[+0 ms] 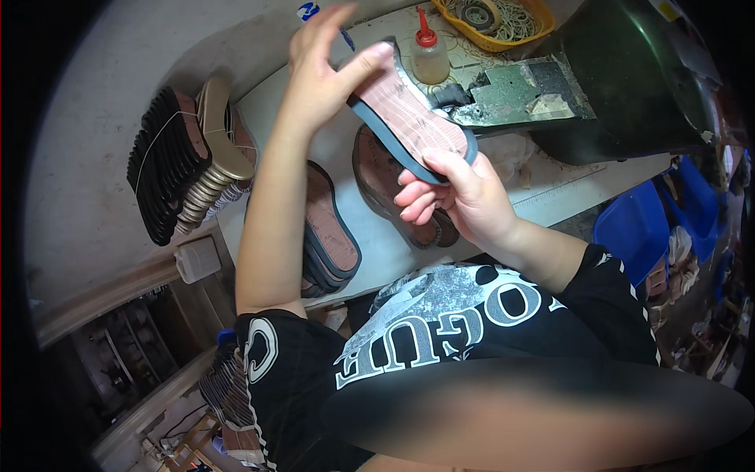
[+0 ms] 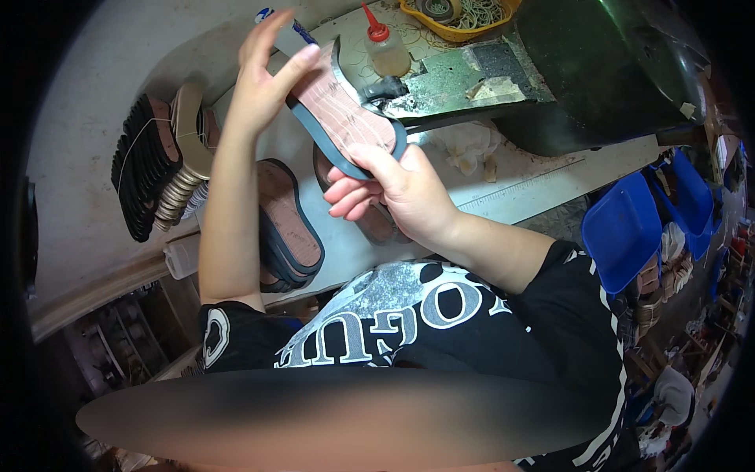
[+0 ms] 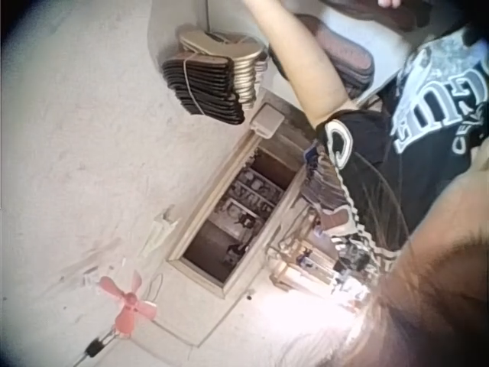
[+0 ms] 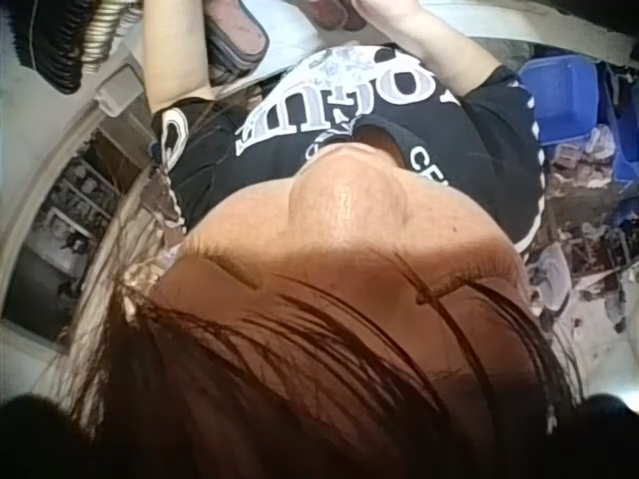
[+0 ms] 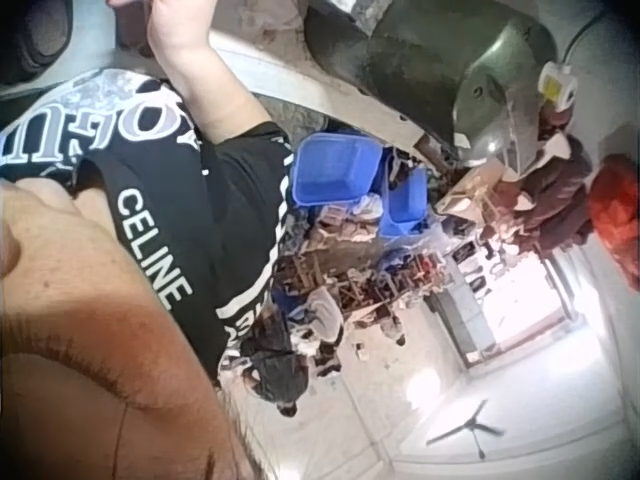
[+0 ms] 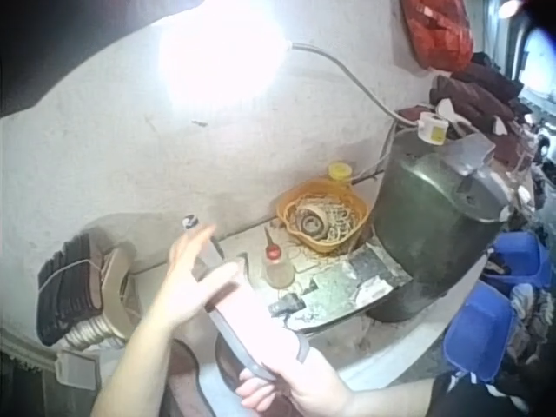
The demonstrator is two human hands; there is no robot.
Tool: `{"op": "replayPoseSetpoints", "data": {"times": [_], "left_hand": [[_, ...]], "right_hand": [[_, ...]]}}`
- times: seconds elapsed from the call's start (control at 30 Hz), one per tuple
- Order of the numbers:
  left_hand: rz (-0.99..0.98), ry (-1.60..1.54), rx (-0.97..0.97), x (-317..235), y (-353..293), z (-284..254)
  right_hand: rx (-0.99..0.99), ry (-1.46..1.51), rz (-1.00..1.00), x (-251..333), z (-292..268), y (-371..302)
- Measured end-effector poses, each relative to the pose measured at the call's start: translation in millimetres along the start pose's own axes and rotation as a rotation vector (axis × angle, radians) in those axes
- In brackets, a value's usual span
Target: The recorder is picking up shoe soles from a stack, inspecting them individually, and placing them into a separate pile.
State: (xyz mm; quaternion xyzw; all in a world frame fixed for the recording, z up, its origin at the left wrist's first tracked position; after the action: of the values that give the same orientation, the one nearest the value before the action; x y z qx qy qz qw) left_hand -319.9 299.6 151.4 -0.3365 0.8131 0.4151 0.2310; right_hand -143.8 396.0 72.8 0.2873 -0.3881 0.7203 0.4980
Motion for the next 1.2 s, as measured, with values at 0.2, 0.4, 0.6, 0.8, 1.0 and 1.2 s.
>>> {"op": "replayPoseSetpoints", "data": {"times": [0.2, 0.4, 0.6, 0.8, 1.0, 1.2], "left_hand": [[0.192, -0.126, 0.838, -47.7, 3.4, 45.2], [-0.147, -0.075, 1.106, -33.6, -4.9, 59.2], [-0.41, -0.199, 0.987, -25.2, -20.0, 48.9], [-0.559, -0.182, 0.838, -24.9, -36.9, 34.5], [-0.67, -0.098, 0.776, -26.0, -54.9, 31.6], [-0.723, -0.182, 0.698, -21.9, -60.1, 28.7]], "right_hand": [[-0.025, 0.035, 0.053, 2.9, 4.3, 10.0], [-0.029, 0.049, 0.095, 7.9, 6.4, 10.2], [-0.045, 0.028, 0.115, 12.3, 2.7, 9.1], [-0.041, -0.009, 0.13, 14.8, 0.6, 9.0], [-0.019, -0.061, 0.086, 26.6, -4.9, 7.4], [-0.002, -0.097, 0.085, 27.8, -4.6, 9.4]]}}
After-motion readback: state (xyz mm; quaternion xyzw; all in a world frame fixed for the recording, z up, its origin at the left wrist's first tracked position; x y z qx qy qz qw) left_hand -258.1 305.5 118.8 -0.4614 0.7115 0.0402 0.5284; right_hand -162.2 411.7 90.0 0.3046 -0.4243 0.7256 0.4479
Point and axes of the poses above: each hand's wrist, its own y-axis towards the middle knuckle, its own z-axis out of the palm, x = y × z, the point moved 8 cm from there along y, towards the middle knuckle, and after that the axes turned 10 degrees about -y, right-handed, at the moved point
